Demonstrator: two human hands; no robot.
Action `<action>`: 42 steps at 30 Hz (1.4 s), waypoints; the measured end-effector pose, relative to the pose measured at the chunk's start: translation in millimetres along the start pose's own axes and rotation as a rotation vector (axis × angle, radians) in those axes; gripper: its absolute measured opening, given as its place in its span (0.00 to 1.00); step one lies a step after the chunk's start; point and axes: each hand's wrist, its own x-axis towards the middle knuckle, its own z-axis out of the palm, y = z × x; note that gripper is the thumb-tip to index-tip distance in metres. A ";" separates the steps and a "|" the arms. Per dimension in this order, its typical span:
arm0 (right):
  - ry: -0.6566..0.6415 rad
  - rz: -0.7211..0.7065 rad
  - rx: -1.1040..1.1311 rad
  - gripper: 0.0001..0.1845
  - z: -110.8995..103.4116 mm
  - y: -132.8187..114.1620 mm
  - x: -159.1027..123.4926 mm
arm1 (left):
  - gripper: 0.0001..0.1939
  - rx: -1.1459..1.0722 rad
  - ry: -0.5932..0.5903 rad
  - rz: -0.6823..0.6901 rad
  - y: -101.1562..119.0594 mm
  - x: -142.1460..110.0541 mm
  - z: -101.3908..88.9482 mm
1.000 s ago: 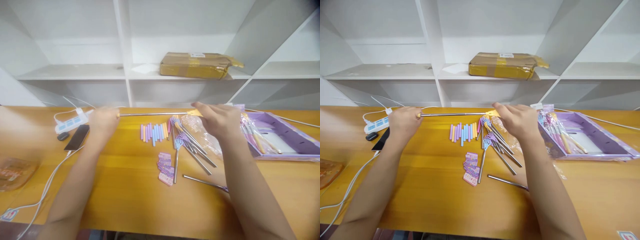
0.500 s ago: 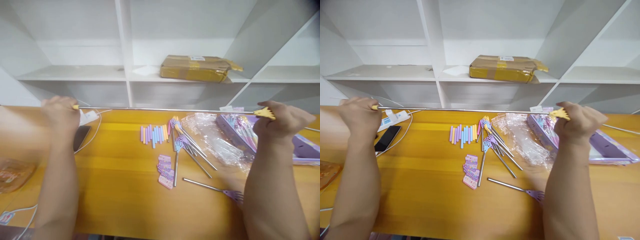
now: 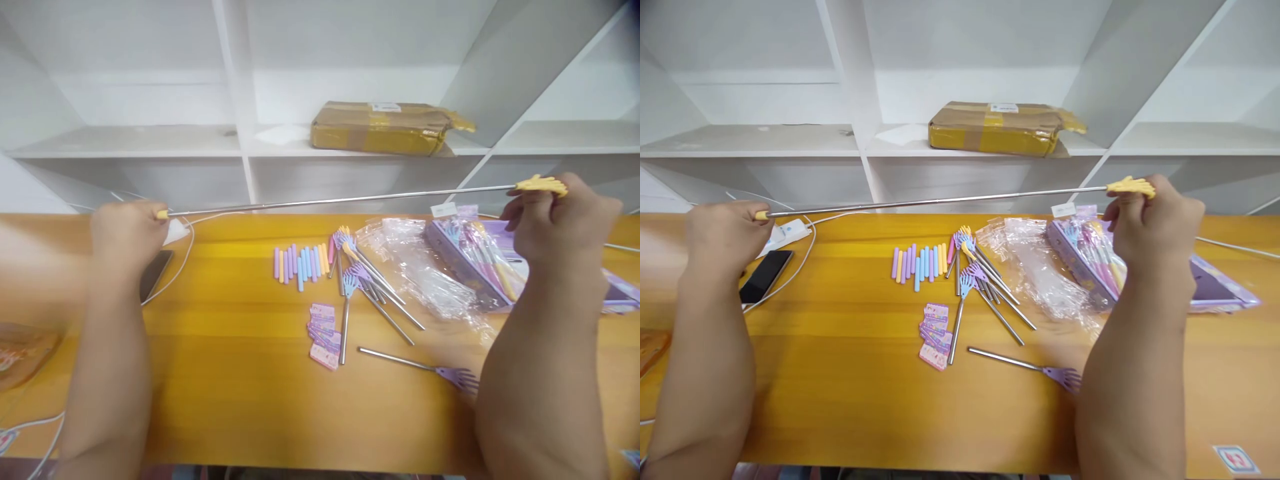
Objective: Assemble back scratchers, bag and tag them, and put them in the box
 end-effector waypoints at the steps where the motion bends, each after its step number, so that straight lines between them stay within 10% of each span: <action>1: -0.021 0.010 0.083 0.14 -4.4 0.0 0.0 | 0.11 0.019 0.006 0.004 1.3 -0.8 -0.8; 10: -0.229 0.147 0.070 0.13 -32.4 -16.4 4.4 | 0.15 0.080 -0.020 0.006 10.1 -6.3 -9.3; 23: -0.343 0.163 -0.003 0.14 -4.3 -36.9 4.5 | 0.11 0.154 -0.148 0.049 22.1 -5.0 -10.4; 28: -0.475 -0.012 -0.165 0.17 10.7 -96.6 -23.5 | 0.17 0.121 -0.200 0.343 82.3 -25.5 7.3; 34: -0.727 -0.360 -0.231 0.15 28.7 -198.0 -120.6 | 0.21 0.057 -0.329 0.422 130.3 -52.1 26.7; 42: -0.758 -0.416 -0.227 0.16 11.1 -207.6 -126.3 | 0.21 0.053 -0.302 0.415 127.6 -56.0 18.2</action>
